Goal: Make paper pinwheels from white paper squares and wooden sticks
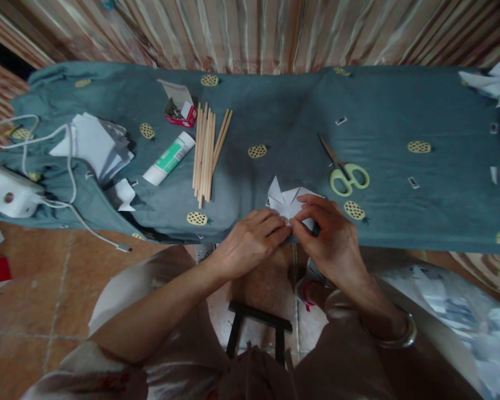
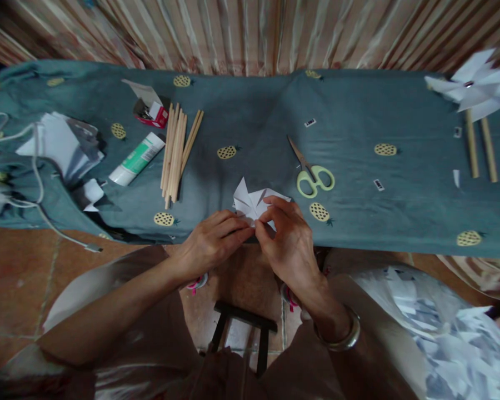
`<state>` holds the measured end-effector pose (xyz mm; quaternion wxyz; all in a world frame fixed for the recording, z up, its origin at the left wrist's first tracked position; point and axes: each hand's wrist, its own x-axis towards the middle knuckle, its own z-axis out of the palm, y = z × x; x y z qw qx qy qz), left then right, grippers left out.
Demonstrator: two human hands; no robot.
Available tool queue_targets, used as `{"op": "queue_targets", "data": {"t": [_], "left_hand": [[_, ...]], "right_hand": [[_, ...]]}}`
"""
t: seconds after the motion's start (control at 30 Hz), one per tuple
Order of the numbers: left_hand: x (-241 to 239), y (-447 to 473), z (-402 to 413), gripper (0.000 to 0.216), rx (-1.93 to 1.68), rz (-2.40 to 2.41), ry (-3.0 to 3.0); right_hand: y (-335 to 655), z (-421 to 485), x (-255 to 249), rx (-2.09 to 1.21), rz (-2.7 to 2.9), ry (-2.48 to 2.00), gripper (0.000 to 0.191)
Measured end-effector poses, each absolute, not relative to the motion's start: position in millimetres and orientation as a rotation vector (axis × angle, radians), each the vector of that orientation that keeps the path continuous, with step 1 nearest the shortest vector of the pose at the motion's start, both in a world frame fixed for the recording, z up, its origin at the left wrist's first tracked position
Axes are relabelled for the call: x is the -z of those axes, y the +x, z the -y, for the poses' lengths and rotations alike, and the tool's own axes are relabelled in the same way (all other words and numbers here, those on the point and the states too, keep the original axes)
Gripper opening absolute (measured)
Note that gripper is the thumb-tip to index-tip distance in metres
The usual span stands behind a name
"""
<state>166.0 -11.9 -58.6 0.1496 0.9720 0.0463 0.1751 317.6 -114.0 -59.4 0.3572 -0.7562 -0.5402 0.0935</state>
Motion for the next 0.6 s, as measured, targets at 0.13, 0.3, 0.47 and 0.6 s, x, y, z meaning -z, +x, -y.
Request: {"op": "queue_targets", "data": {"t": [0.13,0.3,0.47,0.6], "left_hand": [[57.0,166.1,11.8,0.018,-0.475,-0.126,2.793],[55.6,165.7,11.9,0.020,-0.465,-0.141,2.791],[56.4,166.0,11.4,0.020,-0.488,-0.141,2.806],[56.6,166.9,11.7,0.020,-0.495,-0.145,2.809]], "right_hand": [[316.9,114.0,58.0,-0.242,1.398,-1.952,0.010],[315.7,114.1,56.9,-0.221,1.397,-1.955,0.011],[317.0,114.7,58.5,-0.221,1.418,-1.944,0.010],[317.5,116.2,60.6,-0.199,1.452,-1.929,0.009]]}}
